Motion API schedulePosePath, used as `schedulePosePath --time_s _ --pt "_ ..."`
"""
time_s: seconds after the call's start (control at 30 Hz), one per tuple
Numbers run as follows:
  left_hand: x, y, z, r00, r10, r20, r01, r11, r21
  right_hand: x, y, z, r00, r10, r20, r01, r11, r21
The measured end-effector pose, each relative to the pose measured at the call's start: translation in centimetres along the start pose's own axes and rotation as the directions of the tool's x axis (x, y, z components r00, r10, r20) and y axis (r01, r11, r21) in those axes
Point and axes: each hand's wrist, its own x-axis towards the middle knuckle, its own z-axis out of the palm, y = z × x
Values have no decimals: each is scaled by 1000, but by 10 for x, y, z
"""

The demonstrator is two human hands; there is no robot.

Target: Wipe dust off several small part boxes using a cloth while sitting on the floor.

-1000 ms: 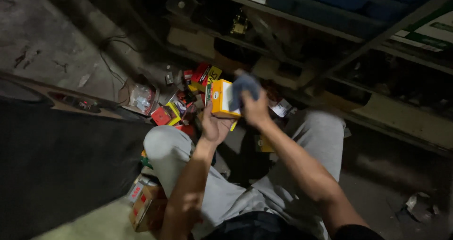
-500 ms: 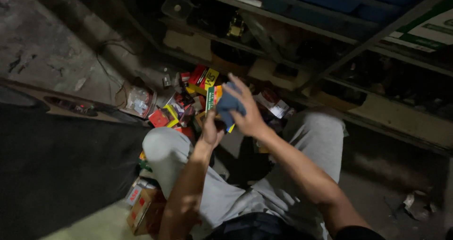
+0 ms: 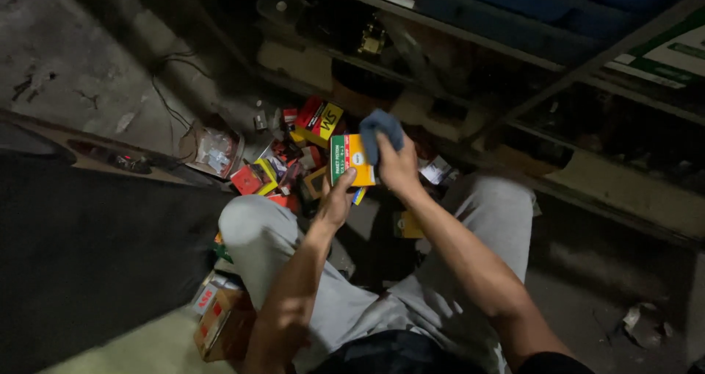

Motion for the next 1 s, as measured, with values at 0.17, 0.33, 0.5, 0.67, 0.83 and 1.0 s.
schedulePosePath --time_s 0.17,0.33,0.5,0.67,0.83,1.0 --pt "7 14 16 997 57 -42 -58 998 -10 -3 -5 1 963 245 -109 -156 842 516" --pt "4 19 12 982 189 -25 -172 936 307 -25 -55 -1 925 -379 33 381 922 -70" --pt "-12 58 44 781 620 78 -452 474 756 -33 -65 -3 967 -250 53 256 946 -197" --pt "-10 60 35 750 640 165 -514 408 755 -32 -60 -3 964 -253 78 262 951 -164" --pt "-13 66 43 918 396 26 -332 729 599 -17 -20 7 996 29 -79 -15 984 179" --pt "9 -4 -10 949 309 62 -311 892 329 -23 -58 4 896 -431 102 425 902 80"
